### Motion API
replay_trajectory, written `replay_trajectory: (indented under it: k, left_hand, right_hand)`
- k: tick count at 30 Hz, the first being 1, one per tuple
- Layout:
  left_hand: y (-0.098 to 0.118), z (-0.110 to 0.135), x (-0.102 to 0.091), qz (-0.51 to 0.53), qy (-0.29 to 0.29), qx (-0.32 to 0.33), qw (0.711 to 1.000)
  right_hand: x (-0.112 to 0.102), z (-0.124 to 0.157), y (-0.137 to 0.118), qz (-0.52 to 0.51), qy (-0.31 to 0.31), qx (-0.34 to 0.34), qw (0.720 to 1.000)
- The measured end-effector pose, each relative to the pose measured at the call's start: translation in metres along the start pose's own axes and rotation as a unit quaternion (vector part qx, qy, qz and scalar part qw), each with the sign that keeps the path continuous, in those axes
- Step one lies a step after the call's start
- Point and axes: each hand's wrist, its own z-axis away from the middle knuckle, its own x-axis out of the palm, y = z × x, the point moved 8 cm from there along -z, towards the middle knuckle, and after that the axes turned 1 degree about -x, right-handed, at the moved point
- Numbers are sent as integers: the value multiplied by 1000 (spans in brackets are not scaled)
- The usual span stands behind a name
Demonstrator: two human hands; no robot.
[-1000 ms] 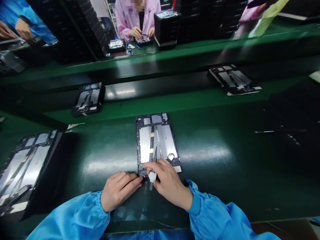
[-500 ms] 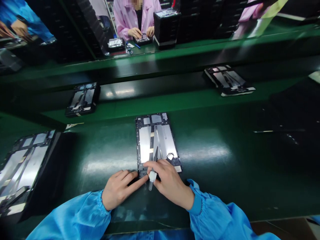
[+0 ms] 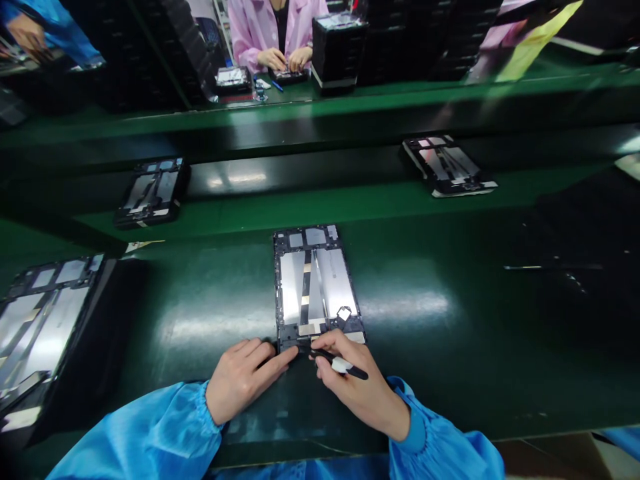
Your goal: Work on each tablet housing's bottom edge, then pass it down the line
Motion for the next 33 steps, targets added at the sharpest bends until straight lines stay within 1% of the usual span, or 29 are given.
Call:
replay_trajectory:
  k: [4, 8, 11, 14, 18, 22, 25, 27, 31, 33]
  left_hand:
    - [0, 2, 1, 0, -2, 2, 1000]
    - [0, 2, 1, -5, -3, 6, 1000]
    - [0, 1, 0, -8, 1, 9, 1000]
    - [0, 1, 0, -8, 1, 8, 1000]
    - [0, 2, 2, -8, -6, 9, 1000]
    - [0, 2, 1, -11, -3, 9, 1000]
    - [0, 2, 0, -7, -3, 9, 1000]
    - [0, 2, 1, -4, -4, 9, 1000]
    - [0, 2, 0, -2, -3, 10, 1000]
    - [0, 2, 0, 1, -4, 9, 1000]
  right_hand:
    - [4, -6, -3, 44, -16, -16, 999]
    - [-9, -7, -1, 75, 22, -30, 996]
    - [-19, -3, 10, 67, 40, -8, 997]
    - [-22, -1, 17, 36, 40, 2, 999]
    - [-13, -3, 11, 11, 14, -18, 1000]
    - [-3, -9, -4, 41, -7, -43, 998]
    - [-2, -10, -7, 52, -4, -44, 998]
    - [-6, -8, -3, 55, 5, -33, 998]
    - [-20, -3, 13, 48, 43, 5, 998]
    - [-25, 0, 19, 41, 57, 10, 997]
